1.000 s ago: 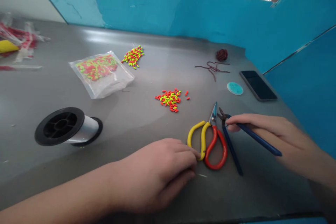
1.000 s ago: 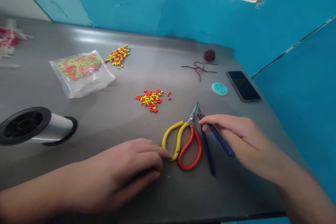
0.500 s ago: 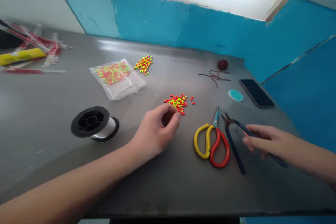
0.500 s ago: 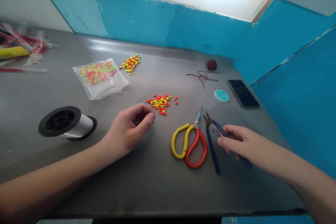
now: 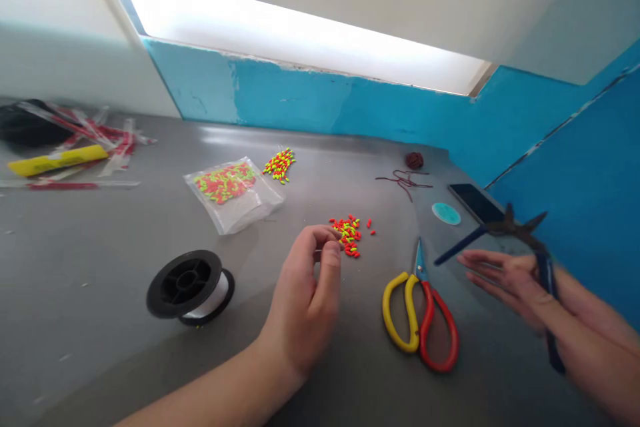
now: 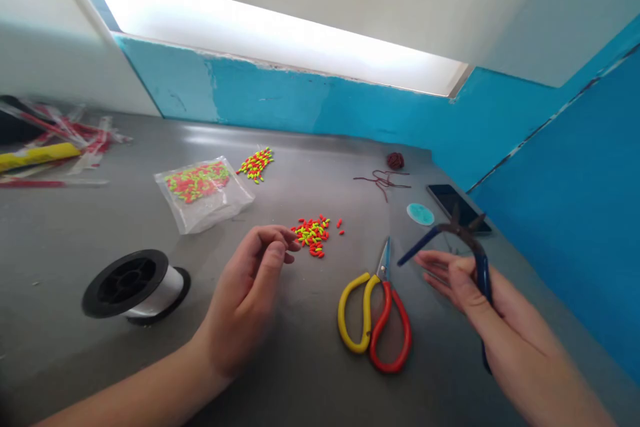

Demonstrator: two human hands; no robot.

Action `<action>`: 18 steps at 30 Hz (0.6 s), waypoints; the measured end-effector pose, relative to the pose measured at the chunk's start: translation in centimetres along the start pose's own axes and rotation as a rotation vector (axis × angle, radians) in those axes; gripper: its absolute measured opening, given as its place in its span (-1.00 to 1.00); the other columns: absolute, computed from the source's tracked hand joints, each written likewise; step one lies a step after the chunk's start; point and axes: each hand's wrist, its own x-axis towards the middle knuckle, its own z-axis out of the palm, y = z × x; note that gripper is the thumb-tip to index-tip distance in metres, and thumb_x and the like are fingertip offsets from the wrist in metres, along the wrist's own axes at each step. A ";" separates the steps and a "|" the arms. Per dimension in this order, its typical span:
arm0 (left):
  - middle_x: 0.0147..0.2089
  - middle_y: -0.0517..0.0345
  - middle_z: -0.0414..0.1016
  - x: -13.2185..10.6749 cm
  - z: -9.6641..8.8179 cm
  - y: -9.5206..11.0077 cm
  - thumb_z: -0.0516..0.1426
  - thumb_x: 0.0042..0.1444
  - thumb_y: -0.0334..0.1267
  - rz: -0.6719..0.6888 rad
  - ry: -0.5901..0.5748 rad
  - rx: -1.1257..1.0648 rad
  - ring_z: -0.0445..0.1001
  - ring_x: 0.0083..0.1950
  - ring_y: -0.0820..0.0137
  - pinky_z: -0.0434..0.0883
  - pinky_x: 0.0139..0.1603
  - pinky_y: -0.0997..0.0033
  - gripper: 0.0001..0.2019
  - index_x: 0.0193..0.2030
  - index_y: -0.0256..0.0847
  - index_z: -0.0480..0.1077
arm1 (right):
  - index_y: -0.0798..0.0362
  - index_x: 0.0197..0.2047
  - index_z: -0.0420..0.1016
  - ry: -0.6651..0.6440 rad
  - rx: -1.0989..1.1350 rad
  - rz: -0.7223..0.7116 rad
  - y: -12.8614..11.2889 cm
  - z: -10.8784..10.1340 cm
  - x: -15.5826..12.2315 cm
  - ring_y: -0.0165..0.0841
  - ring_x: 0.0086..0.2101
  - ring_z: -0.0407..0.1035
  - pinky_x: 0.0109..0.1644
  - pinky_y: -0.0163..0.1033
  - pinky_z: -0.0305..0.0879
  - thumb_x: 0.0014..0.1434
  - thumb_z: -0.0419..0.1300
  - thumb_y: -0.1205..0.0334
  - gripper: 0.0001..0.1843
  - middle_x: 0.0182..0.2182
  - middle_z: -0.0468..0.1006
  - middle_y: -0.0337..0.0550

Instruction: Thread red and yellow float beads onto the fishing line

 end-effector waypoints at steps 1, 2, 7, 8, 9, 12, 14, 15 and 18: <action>-0.01 0.09 0.52 0.0 0.1 0.0 -0.01 0.58 -0.24 0.024 0.019 0.008 0.52 0.02 0.33 0.46 0.08 0.27 -0.81 -0.06 -0.13 0.40 | -0.14 0.05 0.69 0.003 0.114 0.020 -0.6 0.9 0.3 0.00 0.11 0.69 0.04 -0.06 0.74 0.42 0.25 -0.25 -0.59 0.12 0.78 0.00; 0.02 0.08 0.51 0.1 0.2 -0.1 0.00 0.58 -0.26 0.046 0.034 0.019 0.50 0.06 0.33 0.44 0.12 0.28 -0.81 -0.07 -0.12 0.40 | -0.16 0.02 0.66 -0.004 0.217 -0.016 -1.3 2.0 0.8 -0.03 0.16 0.66 0.14 -0.02 0.70 0.46 0.23 -0.20 -0.65 0.14 0.77 -0.03; -0.01 0.08 0.45 0.6 0.3 -0.2 0.00 0.56 -0.34 0.129 0.070 0.103 0.46 0.14 0.33 0.40 0.16 0.32 -0.78 -0.15 -0.11 0.40 | -0.13 -0.11 0.57 0.148 0.234 -0.461 -3.5 7.3 4.7 -0.02 0.23 0.52 0.33 0.29 0.48 0.51 0.21 0.04 -0.84 0.11 0.61 -0.06; -0.01 0.09 0.45 0.6 0.3 -0.2 0.00 0.56 -0.34 0.138 0.071 0.119 0.46 0.15 0.33 0.40 0.16 0.33 -0.78 -0.15 -0.10 0.40 | -0.08 -0.18 0.60 0.200 0.193 -0.500 -3.4 7.9 5.4 0.00 0.25 0.44 0.40 0.30 0.36 0.45 0.29 0.08 -0.84 0.09 0.56 -0.03; -0.01 0.09 0.45 0.6 0.3 -0.2 0.00 0.56 -0.35 0.147 0.072 0.133 0.46 0.16 0.34 0.40 0.15 0.34 -0.78 -0.15 -0.10 0.40 | -0.06 -0.24 0.60 0.255 0.175 -0.534 -3.1 8.5 6.0 0.02 0.28 0.36 0.44 0.29 0.28 0.42 0.31 0.09 -0.82 0.08 0.50 -0.01; 0.02 0.11 0.45 0.6 0.4 -0.3 0.03 0.54 -0.38 0.164 0.062 0.164 0.46 0.16 0.37 0.40 0.14 0.37 -0.80 -0.12 -0.09 0.42 | -0.04 -0.26 0.59 0.295 0.168 -0.550 -1.3 9.7 6.5 0.01 0.24 0.35 0.41 0.25 0.26 0.45 0.26 0.09 -0.77 0.09 0.46 0.02; 0.04 0.12 0.44 0.4 0.6 -0.5 0.03 0.53 -0.40 0.183 0.037 0.182 0.47 0.13 0.39 0.41 0.13 0.40 -0.80 -0.11 -0.09 0.42 | -0.07 -0.20 0.57 0.217 0.217 -0.494 0.1 10.1 6.0 -0.05 0.14 0.47 0.32 0.23 0.36 0.52 0.19 0.05 -0.75 0.11 0.52 -0.01; 0.04 0.13 0.43 0.3 0.7 -0.5 0.03 0.52 -0.42 0.198 0.021 0.190 0.47 0.11 0.40 0.41 0.13 0.41 -0.80 -0.11 -0.09 0.42 | -0.10 -0.17 0.56 0.168 0.256 -0.465 0.6 10.3 5.6 -0.07 0.14 0.50 0.32 0.22 0.38 0.55 0.16 0.03 -0.74 0.06 0.57 -0.06; 0.04 0.13 0.43 -0.1 1.1 -0.8 0.02 0.52 -0.43 0.231 -0.025 0.202 0.49 0.12 0.40 0.43 0.16 0.42 -0.79 -0.09 -0.08 0.42 | -0.11 -0.28 0.47 0.036 0.376 -0.413 1.2 10.2 4.4 -0.06 0.32 0.44 0.46 0.24 0.30 0.59 0.09 -0.03 -0.63 -0.06 0.63 -0.15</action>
